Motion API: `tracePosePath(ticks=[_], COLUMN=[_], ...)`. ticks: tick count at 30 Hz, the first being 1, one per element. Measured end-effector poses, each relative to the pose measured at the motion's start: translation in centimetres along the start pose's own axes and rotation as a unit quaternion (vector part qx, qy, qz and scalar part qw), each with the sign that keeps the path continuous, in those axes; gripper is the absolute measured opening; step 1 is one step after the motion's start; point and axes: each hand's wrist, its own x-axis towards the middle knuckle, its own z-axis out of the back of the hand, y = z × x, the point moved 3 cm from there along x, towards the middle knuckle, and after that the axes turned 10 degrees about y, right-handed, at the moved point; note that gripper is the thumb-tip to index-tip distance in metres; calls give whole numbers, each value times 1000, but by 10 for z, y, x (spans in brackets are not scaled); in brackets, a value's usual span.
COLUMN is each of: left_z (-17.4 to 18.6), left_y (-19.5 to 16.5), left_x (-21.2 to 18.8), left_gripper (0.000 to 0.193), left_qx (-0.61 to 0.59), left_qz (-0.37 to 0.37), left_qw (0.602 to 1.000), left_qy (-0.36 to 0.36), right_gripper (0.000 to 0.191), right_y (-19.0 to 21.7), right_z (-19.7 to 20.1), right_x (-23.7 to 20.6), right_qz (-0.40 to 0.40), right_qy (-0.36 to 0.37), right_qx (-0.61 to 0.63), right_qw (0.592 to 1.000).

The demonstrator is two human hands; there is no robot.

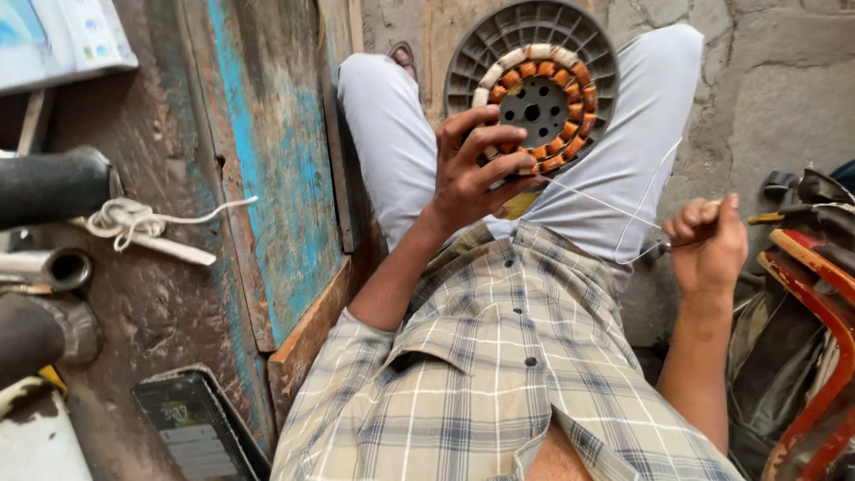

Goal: The person sits cross-legged on the floor and uses a white string to tie and secure the copper windings on a motor stator. They repeatedly loop the string around the coils and pull it tight to hold the windings in place.

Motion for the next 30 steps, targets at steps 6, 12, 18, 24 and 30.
tracePosePath(ticks=[6,12,18,24,30], left_z=[-1,0,4,7,7], left_y=[6,9,5,4,6], left_x=[-7,-9,-6,-5,-5], left_gripper=[42,44,38,31,34], left_qx=[-9,-9,-16,-52,-30], left_qz=[0,-3,-7,17,15], left_qw=[1000,1000,1000,998,999], left_qy=[0,7,4,8,17], right_gripper=[57,71,23,31,48], right_y=[34,17,17,66,15], right_z=[-47,-143,-201,-236,-255], right_x=[46,70,35,27,38], right_qz=[158,259,59,387,185], right_qy=[-141,54,294,287,398], right_qx=[-698,-675,-533,-444,-1], right_qw=[684,689,791,755,898])
